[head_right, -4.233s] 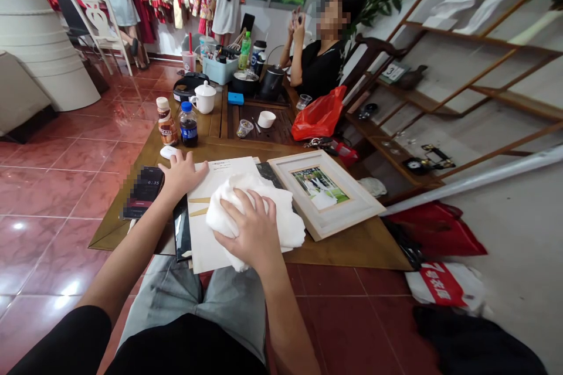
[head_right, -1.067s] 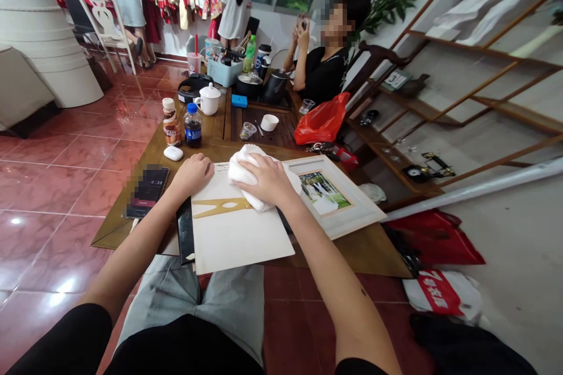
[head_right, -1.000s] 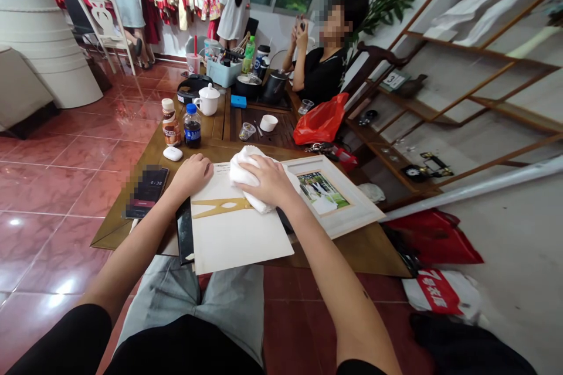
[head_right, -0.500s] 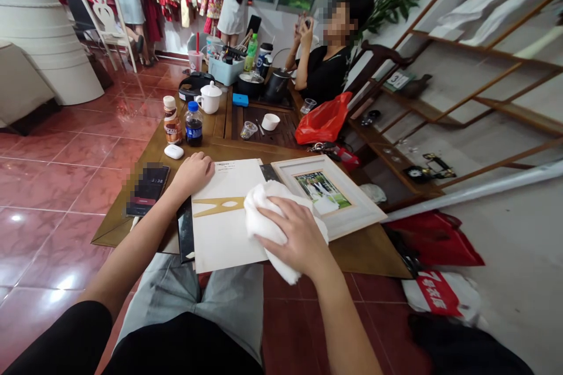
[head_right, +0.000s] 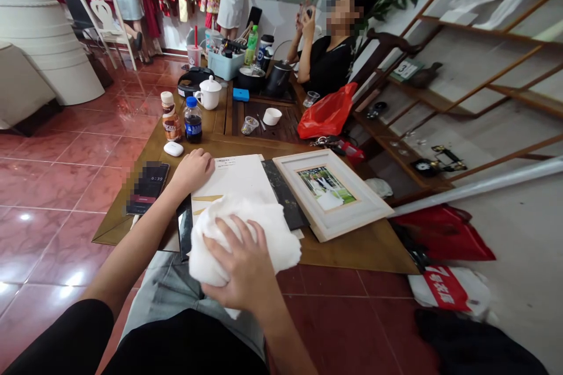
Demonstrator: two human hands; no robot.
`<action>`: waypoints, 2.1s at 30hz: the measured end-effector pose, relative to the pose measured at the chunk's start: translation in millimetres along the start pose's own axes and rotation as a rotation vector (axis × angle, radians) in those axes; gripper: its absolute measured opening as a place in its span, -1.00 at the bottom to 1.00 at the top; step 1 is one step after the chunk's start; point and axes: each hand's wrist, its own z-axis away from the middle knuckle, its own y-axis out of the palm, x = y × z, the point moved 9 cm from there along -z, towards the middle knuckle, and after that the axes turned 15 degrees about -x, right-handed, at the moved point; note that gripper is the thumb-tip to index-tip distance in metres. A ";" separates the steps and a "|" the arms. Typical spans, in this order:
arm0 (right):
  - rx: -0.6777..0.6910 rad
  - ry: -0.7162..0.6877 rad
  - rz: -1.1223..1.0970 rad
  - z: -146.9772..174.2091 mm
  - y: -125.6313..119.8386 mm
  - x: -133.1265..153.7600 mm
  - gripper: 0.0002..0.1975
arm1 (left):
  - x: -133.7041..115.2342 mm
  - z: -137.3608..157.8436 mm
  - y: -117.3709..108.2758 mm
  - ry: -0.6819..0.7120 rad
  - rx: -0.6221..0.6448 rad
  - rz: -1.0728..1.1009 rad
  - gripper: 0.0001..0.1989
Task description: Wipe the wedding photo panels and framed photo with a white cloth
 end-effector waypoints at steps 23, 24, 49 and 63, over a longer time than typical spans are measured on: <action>-0.245 0.149 0.248 21.3 -31.7 -55.8 -0.58 | -3.1 -1.1 -0.1 0.029 0.027 -0.004 -0.61; -0.237 0.148 0.246 19.6 -29.8 -51.7 -0.58 | -3.1 -0.9 0.3 0.027 0.028 -0.003 -0.61; -0.280 0.159 0.146 15.7 -23.9 -47.2 -0.56 | -2.5 -1.7 -2.9 0.028 0.033 0.016 -0.63; -0.188 0.169 0.128 6.8 -7.2 -15.0 -0.52 | -2.4 -0.1 0.2 -0.023 0.053 0.018 -0.64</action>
